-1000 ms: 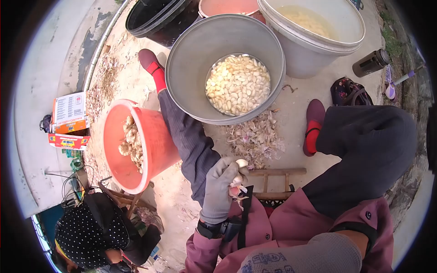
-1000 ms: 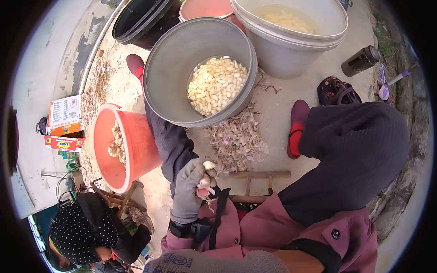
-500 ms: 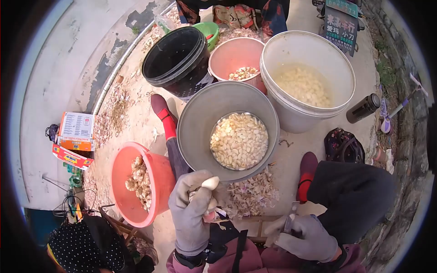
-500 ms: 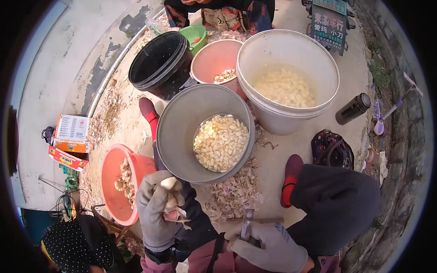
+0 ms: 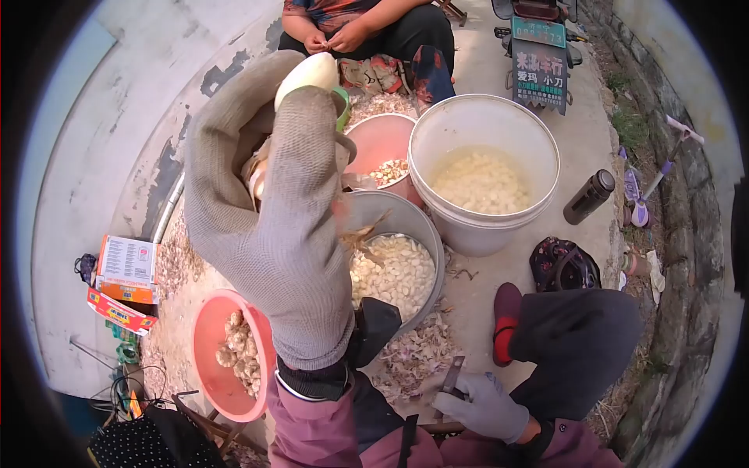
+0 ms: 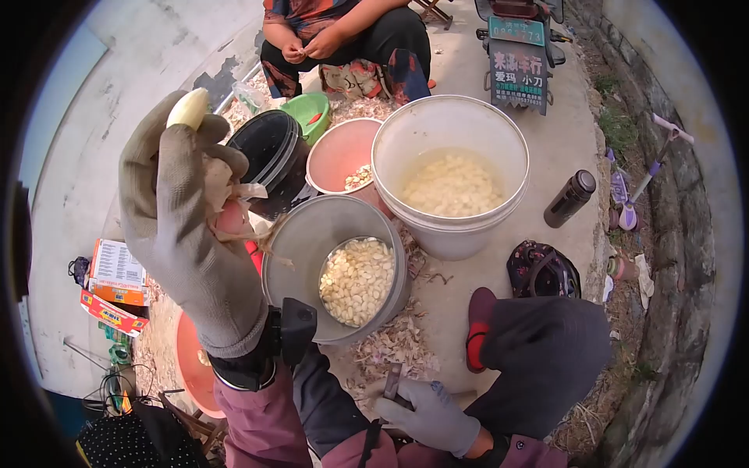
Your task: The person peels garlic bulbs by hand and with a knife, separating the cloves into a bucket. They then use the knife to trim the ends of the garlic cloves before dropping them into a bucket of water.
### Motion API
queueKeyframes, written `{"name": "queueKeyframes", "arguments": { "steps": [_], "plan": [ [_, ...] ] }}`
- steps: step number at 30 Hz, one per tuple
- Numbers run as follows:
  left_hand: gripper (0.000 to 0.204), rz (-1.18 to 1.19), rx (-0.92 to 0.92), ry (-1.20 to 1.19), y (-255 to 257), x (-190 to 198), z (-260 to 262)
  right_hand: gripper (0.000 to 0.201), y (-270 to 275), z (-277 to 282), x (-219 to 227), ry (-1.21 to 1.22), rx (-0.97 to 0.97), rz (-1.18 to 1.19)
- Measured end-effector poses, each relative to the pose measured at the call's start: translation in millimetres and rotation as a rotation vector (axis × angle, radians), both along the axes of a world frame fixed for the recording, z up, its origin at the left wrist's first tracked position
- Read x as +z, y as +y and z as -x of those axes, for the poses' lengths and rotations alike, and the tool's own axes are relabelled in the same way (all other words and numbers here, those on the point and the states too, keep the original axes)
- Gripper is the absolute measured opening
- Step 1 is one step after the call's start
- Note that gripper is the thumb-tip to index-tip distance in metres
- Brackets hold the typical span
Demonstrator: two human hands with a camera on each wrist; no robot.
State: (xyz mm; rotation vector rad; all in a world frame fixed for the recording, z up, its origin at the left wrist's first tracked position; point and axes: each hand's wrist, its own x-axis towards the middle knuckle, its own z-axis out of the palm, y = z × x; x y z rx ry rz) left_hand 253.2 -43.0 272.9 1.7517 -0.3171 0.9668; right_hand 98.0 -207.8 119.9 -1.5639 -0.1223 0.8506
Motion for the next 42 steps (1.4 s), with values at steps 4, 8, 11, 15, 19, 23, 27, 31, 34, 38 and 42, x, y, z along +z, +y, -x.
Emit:
{"name": "queueKeyframes", "arguments": {
  "steps": [4, 8, 11, 15, 19, 23, 27, 31, 34, 38, 42],
  "plan": [
    [0.044, 0.496, -0.557, 0.537, 1, -46, -31, 0.019, 2, 7, -13, 0.031, -0.057, -0.112],
    [0.054, 0.586, -0.474, 0.728, 21, -102, 19, 0.024, -6, -1, 9, 0.205, -0.206, -0.341],
    [0.049, 1.239, -0.622, 0.902, 41, -128, 81, 0.032, -8, 8, -6, 0.201, -0.239, -0.458],
    [0.046, 1.152, -0.591, 0.913, 64, -161, 160, 0.034, -2, 1, 6, 0.161, -0.227, -0.425],
    [0.042, 0.674, -0.277, 1.037, 57, -163, 210, 0.03, 17, 5, 14, 0.02, -0.266, -0.314],
    [0.039, 0.734, -0.26, 1.069, 53, -165, 238, 0.027, 43, 13, 16, -0.005, -0.282, -0.309],
    [0.04, 0.822, -0.259, 0.99, 57, -175, 251, 0.026, 67, 24, 8, -0.075, -0.129, -0.225],
    [0.035, 0.311, -0.045, 0.587, 70, -234, 268, 0.027, 79, 32, -4, -0.092, -0.102, -0.26],
    [0.038, 0.3, -0.031, 0.596, 74, -233, 274, 0.028, 82, 38, -11, -0.15, -0.125, -0.253],
    [0.042, 0.264, -0.032, 0.619, 69, -216, 277, 0.029, 84, 38, -17, -0.208, -0.086, -0.211],
    [0.04, 1.136, -0.319, 0.729, 59, -196, 275, 0.029, 82, 36, -22, -0.134, -0.136, -0.165]
  ]
}}
